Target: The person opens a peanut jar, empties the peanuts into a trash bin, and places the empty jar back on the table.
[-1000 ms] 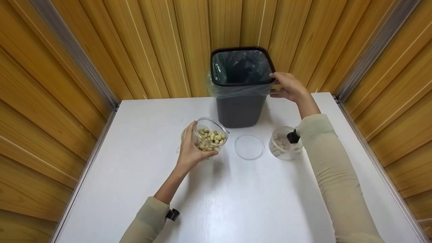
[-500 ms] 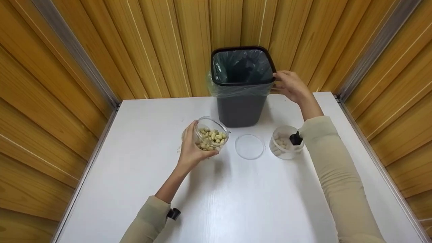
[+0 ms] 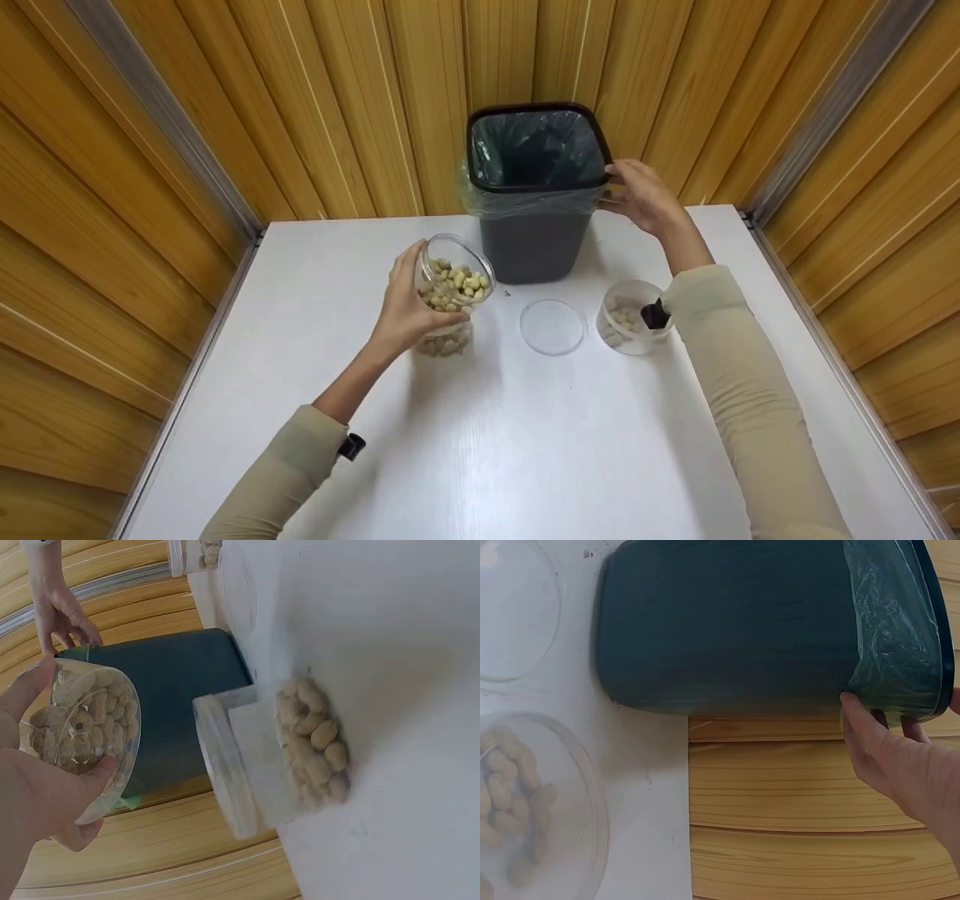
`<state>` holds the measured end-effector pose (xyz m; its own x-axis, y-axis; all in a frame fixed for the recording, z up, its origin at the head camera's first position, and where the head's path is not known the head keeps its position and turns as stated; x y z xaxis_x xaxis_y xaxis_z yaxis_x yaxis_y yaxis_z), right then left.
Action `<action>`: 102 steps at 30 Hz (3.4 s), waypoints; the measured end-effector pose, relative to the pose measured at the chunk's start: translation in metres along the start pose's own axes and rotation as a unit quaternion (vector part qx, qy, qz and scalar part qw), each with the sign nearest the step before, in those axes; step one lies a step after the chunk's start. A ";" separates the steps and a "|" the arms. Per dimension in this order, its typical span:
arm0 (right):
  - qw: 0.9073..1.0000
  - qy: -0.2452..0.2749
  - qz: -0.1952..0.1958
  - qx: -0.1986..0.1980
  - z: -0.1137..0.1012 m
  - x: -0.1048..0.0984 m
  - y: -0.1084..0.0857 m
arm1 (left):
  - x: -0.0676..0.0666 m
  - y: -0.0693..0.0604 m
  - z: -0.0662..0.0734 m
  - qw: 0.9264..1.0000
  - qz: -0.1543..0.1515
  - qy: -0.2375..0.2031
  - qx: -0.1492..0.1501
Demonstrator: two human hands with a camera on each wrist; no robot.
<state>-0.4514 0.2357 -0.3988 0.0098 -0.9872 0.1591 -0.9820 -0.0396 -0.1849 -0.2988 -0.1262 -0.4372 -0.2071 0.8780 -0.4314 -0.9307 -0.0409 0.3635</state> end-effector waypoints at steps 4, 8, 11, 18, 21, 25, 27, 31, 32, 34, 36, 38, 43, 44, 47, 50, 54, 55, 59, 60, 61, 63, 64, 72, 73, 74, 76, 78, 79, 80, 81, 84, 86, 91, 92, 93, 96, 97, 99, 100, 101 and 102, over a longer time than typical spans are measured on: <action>1.000 -0.004 0.001 -0.005 0.000 0.002 -0.001 | -0.018 0.023 0.021 0.999 -0.015 0.028 0.019; 1.000 -0.005 0.006 -0.011 -0.001 0.002 -0.002 | -0.029 0.049 0.045 0.997 -0.030 0.052 0.048; 1.000 -0.007 0.010 -0.013 -0.001 0.002 -0.003 | -0.035 0.069 0.064 0.993 -0.040 0.071 0.081; 1.000 -0.008 0.010 -0.009 -0.002 0.007 -0.005 | -0.051 0.111 0.099 0.986 -0.039 0.124 0.106; 1.000 -0.002 0.012 -0.006 -0.002 0.009 -0.005 | -0.058 0.126 0.115 0.982 -0.039 0.150 0.111; 1.000 0.004 0.017 0.001 0.000 0.010 -0.005 | -0.064 0.141 0.137 0.975 -0.046 0.181 0.117; 1.000 0.002 0.019 0.006 0.001 0.011 -0.006 | -0.065 0.145 0.146 0.973 -0.056 0.192 0.114; 1.000 0.000 0.017 0.015 0.006 0.013 -0.008 | -0.062 0.147 0.154 0.969 -0.080 0.206 0.107; 1.000 -0.001 0.017 0.017 0.006 0.013 -0.009 | -0.060 0.148 0.155 0.969 -0.085 0.207 0.105; 1.000 -0.003 0.017 0.018 0.007 0.014 -0.010 | -0.055 0.151 0.155 0.969 -0.089 0.207 0.104; 1.000 -0.007 0.019 0.015 0.006 0.014 -0.010 | -0.050 0.155 0.155 0.967 -0.088 0.213 0.108; 1.000 -0.011 0.021 0.008 0.004 0.015 -0.009 | -0.043 0.160 0.155 0.962 -0.090 0.226 0.120; 1.000 -0.007 0.023 0.006 0.003 0.017 -0.007 | -0.025 0.172 0.149 0.948 -0.103 0.263 0.148; 1.000 -0.007 0.024 0.009 0.003 0.017 -0.006 | -0.021 0.174 0.148 0.946 -0.107 0.267 0.150; 1.000 -0.004 0.022 0.010 0.003 0.019 -0.005 | -0.011 0.184 0.146 0.938 -0.120 0.286 0.157; 1.000 -0.001 0.019 0.007 0.001 0.021 -0.003 | -0.002 0.192 0.143 0.915 -0.141 0.335 0.174; 1.000 -0.002 0.019 0.007 0.000 0.021 -0.002 | 0.010 0.200 0.140 0.889 -0.142 0.391 0.193; 1.000 -0.001 0.020 0.007 0.000 0.020 -0.002 | 0.012 0.201 0.139 0.887 -0.137 0.396 0.193; 1.000 -0.001 0.021 0.009 0.002 0.021 -0.003 | 0.018 0.201 0.134 0.886 -0.140 0.404 0.178; 1.000 -0.002 0.020 0.009 0.003 0.021 -0.003 | 0.020 0.201 0.133 0.883 -0.145 0.410 0.176; 1.000 -0.001 0.018 0.009 0.003 0.022 -0.003 | 0.021 0.200 0.132 0.881 -0.150 0.415 0.172; 1.000 0.000 0.017 0.007 0.003 0.023 -0.003 | 0.023 0.200 0.131 0.874 -0.158 0.427 0.167; 1.000 0.000 0.018 0.004 0.003 0.023 -0.003 | 0.024 0.200 0.132 0.870 -0.162 0.434 0.169; 1.000 -0.004 0.028 -0.010 0.002 0.020 -0.003 | 0.027 0.202 0.140 0.847 -0.179 0.463 0.191; 1.000 -0.005 0.029 -0.010 0.002 0.020 -0.003 | 0.027 0.202 0.140 0.847 -0.179 0.462 0.191; 0.999 -0.006 0.030 -0.009 0.002 0.021 -0.004 | 0.028 0.202 0.140 0.847 -0.180 0.462 0.192; 0.999 -0.006 0.032 -0.010 0.002 0.021 -0.003 | 0.028 0.201 0.141 0.841 -0.180 0.468 0.203; 0.999 -0.006 0.033 -0.011 0.002 0.022 -0.003 | 0.030 0.199 0.140 0.830 -0.181 0.479 0.220; 0.999 -0.006 0.032 -0.010 0.003 0.023 -0.003 | 0.030 0.198 0.140 0.826 -0.182 0.483 0.226; 0.999 -0.009 0.034 -0.010 0.003 0.023 -0.003 | 0.031 0.197 0.139 0.822 -0.182 0.487 0.234; 0.999 -0.013 0.033 -0.009 0.003 0.023 -0.003 | 0.032 0.196 0.139 0.818 -0.182 0.490 0.240; 0.999 -0.022 0.032 -0.009 0.004 0.024 -0.003 | 0.034 0.195 0.137 0.818 -0.185 0.488 0.243; 0.999 -0.024 0.032 -0.010 0.005 0.024 -0.004 | 0.034 0.195 0.137 0.822 -0.188 0.482 0.240; 0.999 -0.021 0.031 -0.015 0.005 0.024 -0.005 | 0.034 0.196 0.136 0.827 -0.188 0.472 0.241; 0.999 -0.021 0.029 -0.015 0.005 0.024 -0.005 | 0.033 0.196 0.136 0.828 -0.187 0.471 0.240; 0.999 -0.021 0.028 -0.015 0.005 0.024 -0.005 | 0.033 0.196 0.136 0.829 -0.186 0.471 0.240; 0.999 -0.020 0.028 -0.015 0.006 0.024 -0.005 | 0.033 0.196 0.135 0.828 -0.184 0.472 0.239; 0.999 -0.019 0.030 -0.015 0.006 0.024 -0.005 | 0.033 0.196 0.136 0.828 -0.185 0.472 0.240; 0.999 -0.020 0.032 -0.016 0.006 0.023 -0.006 | 0.034 0.196 0.136 0.826 -0.187 0.474 0.242; 0.999 -0.019 0.035 -0.017 0.005 0.023 -0.006 | 0.035 0.196 0.136 0.824 -0.188 0.475 0.244; 0.999 -0.019 0.036 -0.018 0.005 0.023 -0.006 | 0.035 0.196 0.136 0.822 -0.190 0.477 0.245; 0.999 -0.019 0.037 -0.019 0.005 0.023 -0.006 | 0.035 0.196 0.136 0.820 -0.191 0.480 0.245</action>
<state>-0.4445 0.2120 -0.3988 -0.0559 -0.9924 0.1092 -0.9867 0.0382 -0.1579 -0.4470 -0.0384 -0.2688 -0.2889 -0.0080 -0.9573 -0.7988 0.5533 0.2364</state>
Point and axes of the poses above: each hand's wrist, its own y-axis towards the middle knuckle, its own x-axis out of the palm, z = x × y, the point moved 6 cm from there along y, towards the middle knuckle, and after that the axes turned 8 degrees about z, right-handed, at the moved point
